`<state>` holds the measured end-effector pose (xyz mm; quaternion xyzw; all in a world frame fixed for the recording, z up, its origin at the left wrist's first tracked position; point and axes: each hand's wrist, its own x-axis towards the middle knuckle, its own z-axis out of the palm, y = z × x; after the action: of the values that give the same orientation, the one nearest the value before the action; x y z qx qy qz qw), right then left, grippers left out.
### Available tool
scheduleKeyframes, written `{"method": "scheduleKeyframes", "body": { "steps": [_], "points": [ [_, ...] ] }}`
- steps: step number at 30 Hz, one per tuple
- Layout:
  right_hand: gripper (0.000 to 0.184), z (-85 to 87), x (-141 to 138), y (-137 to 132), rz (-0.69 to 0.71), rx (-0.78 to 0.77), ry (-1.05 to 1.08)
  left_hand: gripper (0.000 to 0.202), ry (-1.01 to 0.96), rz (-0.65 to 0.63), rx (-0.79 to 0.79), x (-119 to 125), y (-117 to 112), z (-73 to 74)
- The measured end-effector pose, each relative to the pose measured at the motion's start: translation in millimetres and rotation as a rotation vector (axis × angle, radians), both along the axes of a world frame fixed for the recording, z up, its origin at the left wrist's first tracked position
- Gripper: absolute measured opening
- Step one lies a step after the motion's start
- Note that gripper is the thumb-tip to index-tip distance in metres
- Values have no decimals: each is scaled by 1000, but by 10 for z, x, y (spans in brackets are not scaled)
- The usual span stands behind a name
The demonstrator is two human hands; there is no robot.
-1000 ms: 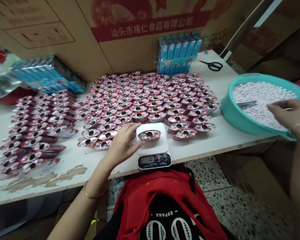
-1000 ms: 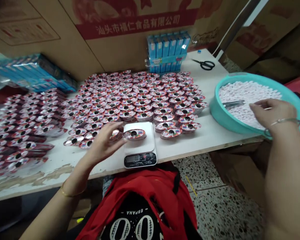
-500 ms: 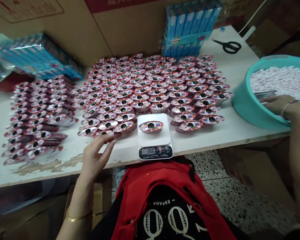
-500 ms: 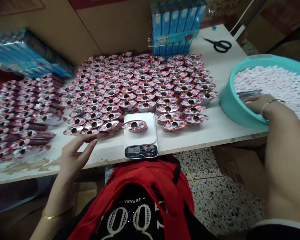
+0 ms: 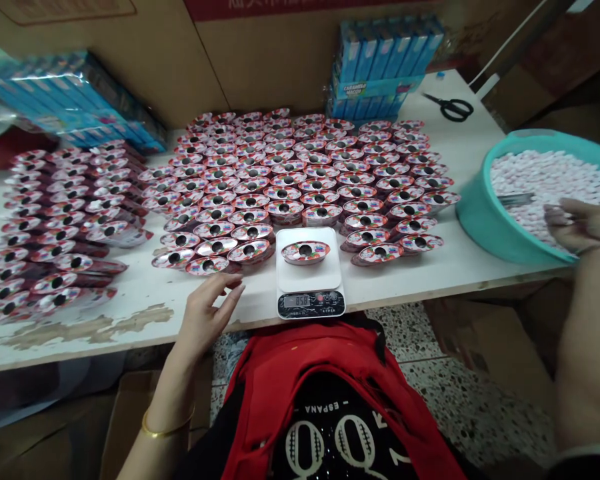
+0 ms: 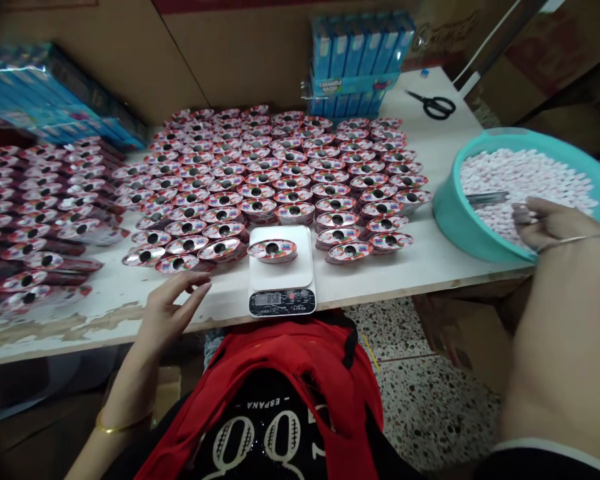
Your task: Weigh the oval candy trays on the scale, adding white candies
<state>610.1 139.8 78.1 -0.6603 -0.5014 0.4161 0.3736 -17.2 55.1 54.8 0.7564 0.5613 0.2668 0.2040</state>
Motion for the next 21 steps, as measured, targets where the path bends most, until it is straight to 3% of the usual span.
{"method": "scheduleKeyframes", "body": {
  "steps": [2,5,7,9,12,15,21],
  "points": [
    [36,126,-294,30,-118,2,8,16,-9,-14,-17,28,-11,-28],
    [18,358,-1153,31,-179,-43,128,15,-22,-31,-12,68,-3,-53],
    [8,473,-1874,-7,-98,-21,279,15,-34,-48,-2,93,4,-57],
    [10,511,-2536,-52,115,-76,403,15,-43,-59,4,111,0,-56],
    [11,425,-3196,-82,360,-97,433,15,-56,-60,-1,115,-44,-67],
    [7,265,-3447,-49,495,-53,360,15,-71,-41,-11,84,-120,-108],
    [6,113,-3477,5,539,34,194,16,-101,-1,-42,17,-189,-198]
  ]
}}
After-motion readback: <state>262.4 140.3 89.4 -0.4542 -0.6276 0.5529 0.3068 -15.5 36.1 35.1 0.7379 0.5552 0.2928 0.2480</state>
